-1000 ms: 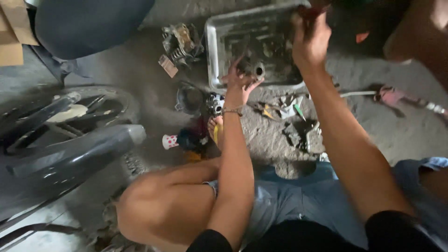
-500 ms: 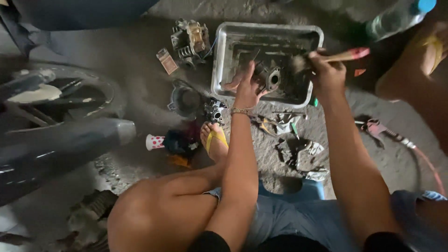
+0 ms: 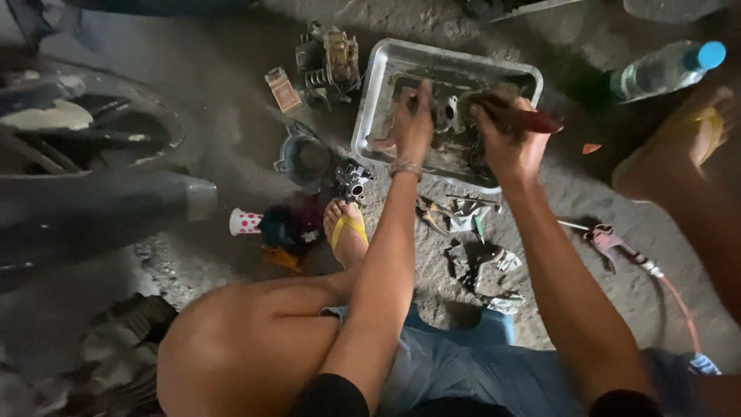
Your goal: The person is cleaning and inspecting a motorcycle carburetor using a brush and a tray of solvent.
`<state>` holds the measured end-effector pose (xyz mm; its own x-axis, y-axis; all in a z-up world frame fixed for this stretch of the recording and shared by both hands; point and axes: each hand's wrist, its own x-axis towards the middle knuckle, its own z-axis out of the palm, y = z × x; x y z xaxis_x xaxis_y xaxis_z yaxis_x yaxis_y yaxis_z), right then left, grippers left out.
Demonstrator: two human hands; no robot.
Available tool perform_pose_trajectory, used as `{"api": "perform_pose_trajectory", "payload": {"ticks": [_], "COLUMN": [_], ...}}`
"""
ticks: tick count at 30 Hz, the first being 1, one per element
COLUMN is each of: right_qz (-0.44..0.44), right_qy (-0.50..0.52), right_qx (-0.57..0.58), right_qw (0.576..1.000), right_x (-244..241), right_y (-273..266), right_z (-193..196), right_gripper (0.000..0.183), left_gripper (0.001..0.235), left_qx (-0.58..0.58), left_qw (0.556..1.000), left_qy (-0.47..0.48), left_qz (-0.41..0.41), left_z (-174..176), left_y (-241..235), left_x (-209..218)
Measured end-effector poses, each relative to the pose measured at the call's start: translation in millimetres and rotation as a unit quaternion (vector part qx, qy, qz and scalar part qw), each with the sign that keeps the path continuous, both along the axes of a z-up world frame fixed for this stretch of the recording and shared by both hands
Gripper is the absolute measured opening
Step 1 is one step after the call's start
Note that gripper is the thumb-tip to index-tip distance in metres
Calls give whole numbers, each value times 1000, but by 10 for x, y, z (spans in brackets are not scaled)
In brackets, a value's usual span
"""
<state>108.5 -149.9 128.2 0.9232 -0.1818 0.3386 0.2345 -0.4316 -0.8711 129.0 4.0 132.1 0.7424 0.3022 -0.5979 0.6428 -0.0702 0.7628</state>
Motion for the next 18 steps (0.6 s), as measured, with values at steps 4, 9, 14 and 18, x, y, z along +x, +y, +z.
{"api": "perform_pose_trajectory", "payload": {"ticks": [4,9,14,18], "right_qz": [-53,-48,-46,-63], "right_qy": [83,20,70,41], "right_qx": [128,22,354,310], "right_qw": [987,998,931,948], "right_x": [-184,27,236,348], "right_y": [247,126,262,326], "right_z": [-71,-193,49,-57], "right_gripper": [30,27,28,27], "left_gripper": [90,82,85,88], "left_qx": [106,127,175,220], "left_qw": [994,978,964,942], "left_qy": [-6,-114,-67,-34], "left_qz": [-21,-122,-190,-252], "left_z": [896,251,694,1528], "left_y": [-152,17,45,-229], "left_x": [50,442,683,628]}}
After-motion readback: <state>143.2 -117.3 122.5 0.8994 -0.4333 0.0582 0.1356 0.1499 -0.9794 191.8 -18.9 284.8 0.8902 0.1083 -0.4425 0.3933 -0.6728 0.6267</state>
